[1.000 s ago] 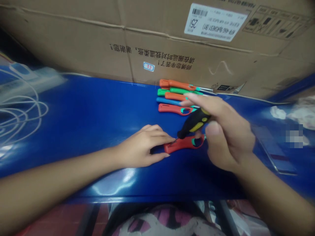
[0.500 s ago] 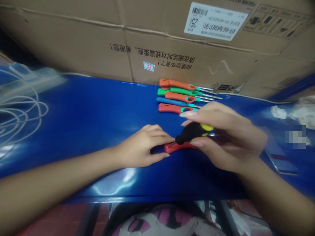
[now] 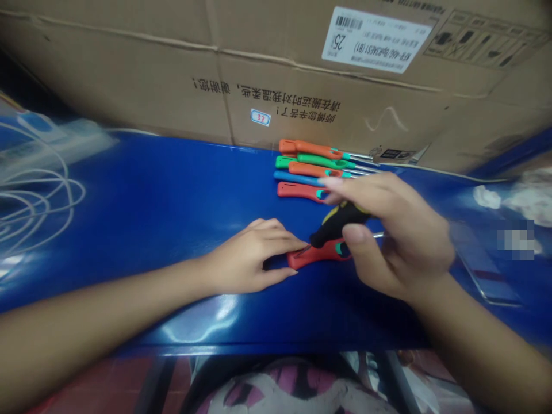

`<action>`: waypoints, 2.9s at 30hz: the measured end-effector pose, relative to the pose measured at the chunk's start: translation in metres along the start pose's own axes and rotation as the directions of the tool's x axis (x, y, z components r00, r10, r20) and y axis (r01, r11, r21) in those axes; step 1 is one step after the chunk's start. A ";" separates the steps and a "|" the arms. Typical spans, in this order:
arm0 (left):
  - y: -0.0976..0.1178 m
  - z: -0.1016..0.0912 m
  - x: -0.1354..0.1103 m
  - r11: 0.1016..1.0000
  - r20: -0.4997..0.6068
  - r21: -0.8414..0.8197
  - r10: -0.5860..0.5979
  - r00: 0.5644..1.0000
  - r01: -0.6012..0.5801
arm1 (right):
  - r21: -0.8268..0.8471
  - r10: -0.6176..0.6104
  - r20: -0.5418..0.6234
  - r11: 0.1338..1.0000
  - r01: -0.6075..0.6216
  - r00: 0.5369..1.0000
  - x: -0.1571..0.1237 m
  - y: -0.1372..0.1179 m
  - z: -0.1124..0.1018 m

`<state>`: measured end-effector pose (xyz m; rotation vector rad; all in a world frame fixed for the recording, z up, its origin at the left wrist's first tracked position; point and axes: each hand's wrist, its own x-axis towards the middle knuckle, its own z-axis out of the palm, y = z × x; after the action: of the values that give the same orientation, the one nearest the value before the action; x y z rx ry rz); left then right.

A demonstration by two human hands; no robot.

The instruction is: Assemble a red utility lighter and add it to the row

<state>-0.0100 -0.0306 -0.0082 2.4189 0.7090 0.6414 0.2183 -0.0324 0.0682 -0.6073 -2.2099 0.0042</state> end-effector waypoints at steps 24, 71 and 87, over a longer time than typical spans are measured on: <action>-0.001 0.000 0.000 1.000 -0.010 0.007 0.012 1.000 -0.012 | 0.114 0.078 0.043 0.990 -0.083 0.996 -0.002 0.002 0.000; 0.002 -0.001 0.001 1.000 0.006 0.022 -0.003 1.000 0.003 | 0.120 0.055 -0.057 0.992 -0.048 0.997 -0.004 -0.002 0.003; 0.001 0.000 0.002 0.999 0.003 0.037 0.000 1.000 0.000 | 0.280 0.051 0.053 0.958 -0.064 0.997 -0.002 -0.002 0.002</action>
<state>-0.0084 -0.0302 -0.0069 2.4529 0.7252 0.6300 0.2176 -0.0346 0.0659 -0.5146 -2.1813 0.3604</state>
